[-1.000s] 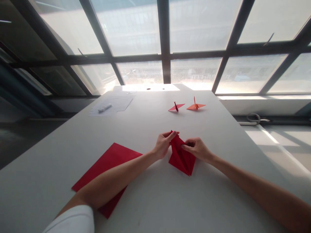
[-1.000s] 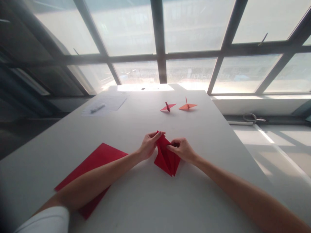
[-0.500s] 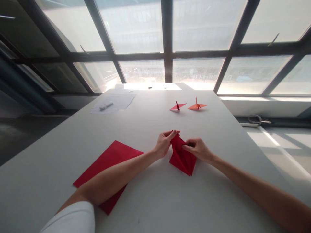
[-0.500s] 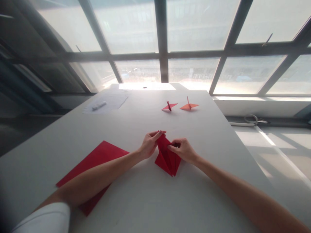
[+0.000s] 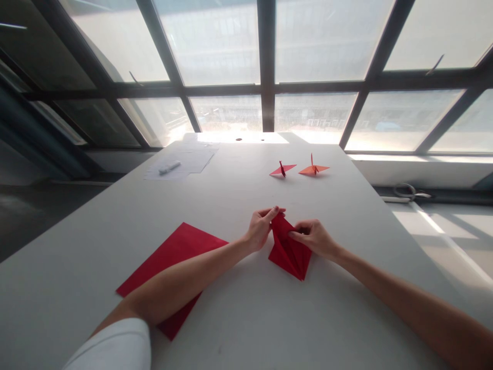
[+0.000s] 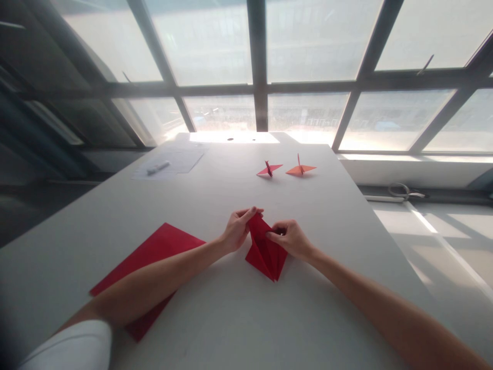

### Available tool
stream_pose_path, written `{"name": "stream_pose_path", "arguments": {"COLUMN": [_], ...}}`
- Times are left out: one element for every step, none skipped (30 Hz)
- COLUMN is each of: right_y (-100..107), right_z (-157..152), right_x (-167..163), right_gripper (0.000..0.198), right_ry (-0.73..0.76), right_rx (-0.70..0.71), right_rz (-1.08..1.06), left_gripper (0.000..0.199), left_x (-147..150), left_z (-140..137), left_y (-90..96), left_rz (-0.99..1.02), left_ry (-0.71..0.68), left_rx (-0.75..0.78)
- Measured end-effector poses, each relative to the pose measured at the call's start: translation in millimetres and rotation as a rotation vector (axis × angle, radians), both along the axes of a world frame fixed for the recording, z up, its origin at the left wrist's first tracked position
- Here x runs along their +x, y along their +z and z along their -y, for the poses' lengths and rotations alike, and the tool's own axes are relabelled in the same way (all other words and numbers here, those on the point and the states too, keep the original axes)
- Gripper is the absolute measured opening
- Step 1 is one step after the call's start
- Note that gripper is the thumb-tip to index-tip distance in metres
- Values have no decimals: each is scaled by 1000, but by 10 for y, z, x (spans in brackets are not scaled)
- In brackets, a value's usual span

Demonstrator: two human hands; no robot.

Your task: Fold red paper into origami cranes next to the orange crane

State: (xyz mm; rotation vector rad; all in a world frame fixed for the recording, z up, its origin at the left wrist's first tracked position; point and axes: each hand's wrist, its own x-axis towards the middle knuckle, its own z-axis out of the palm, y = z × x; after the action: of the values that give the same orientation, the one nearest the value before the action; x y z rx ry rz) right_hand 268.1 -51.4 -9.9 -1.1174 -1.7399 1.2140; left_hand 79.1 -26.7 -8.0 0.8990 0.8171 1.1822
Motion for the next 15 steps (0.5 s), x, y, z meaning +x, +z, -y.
{"name": "stream_pose_path", "arguments": {"right_y": [-3, -6, -10, -14, -17, -20, -21, -20, -16, -10, -3, 5, 12, 17, 20], "right_z": [0, -1, -2, -3, -3, -4, -4, -4, -4, -4, -5, -6, -8, -11, -13], "right_x": [-1, -2, -3, -4, -4, -2, 1, 6, 12, 20, 29, 38, 46, 54, 62], "right_gripper": [26, 26, 26, 26, 26, 26, 26, 26, 27, 27, 29, 30, 32, 34, 37], "right_ry": [2, 5, 6, 9, 14, 20, 26, 31, 32, 27, 12, -8, -30, -53, -76], "right_rx": [-2, -2, -1, -2, -4, -7, -13, -22, -36, -56, -82, -112, -143, -170, -190], "right_rz": [0, -1, -2, -4, -6, -8, -10, -13, -21, -36, -57, -83, -113, -144, -174], "left_gripper": [36, 35, 35, 35, 35, 35, 35, 36, 39, 42, 47, 51, 54, 56, 57], "left_x": [0, 0, -1, -4, -9, -16, -27, -38, -50, -60, -66, -67, -62, -53, -42], "left_z": [4, 8, 10, 8, 3, -6, -20, -36, -52, -64, -71, -70, -60, -43, -20], "left_y": [1, 0, -1, -2, -3, -4, -3, 1, 6, 14, 23, 33, 44, 55, 65], "left_rz": [2, 5, 6, 7, 7, 11, 18, 33, 57, 88, 121, 150, 169, 178, 174], "left_ry": [2, 5, 9, 13, 22, 34, 42, 43, 33, 5, -41, -104, -173, -245, -317], "left_rx": [2, 4, 5, 5, 4, 3, -2, -8, -16, -30, -47, -64, -76, -82, -81]}}
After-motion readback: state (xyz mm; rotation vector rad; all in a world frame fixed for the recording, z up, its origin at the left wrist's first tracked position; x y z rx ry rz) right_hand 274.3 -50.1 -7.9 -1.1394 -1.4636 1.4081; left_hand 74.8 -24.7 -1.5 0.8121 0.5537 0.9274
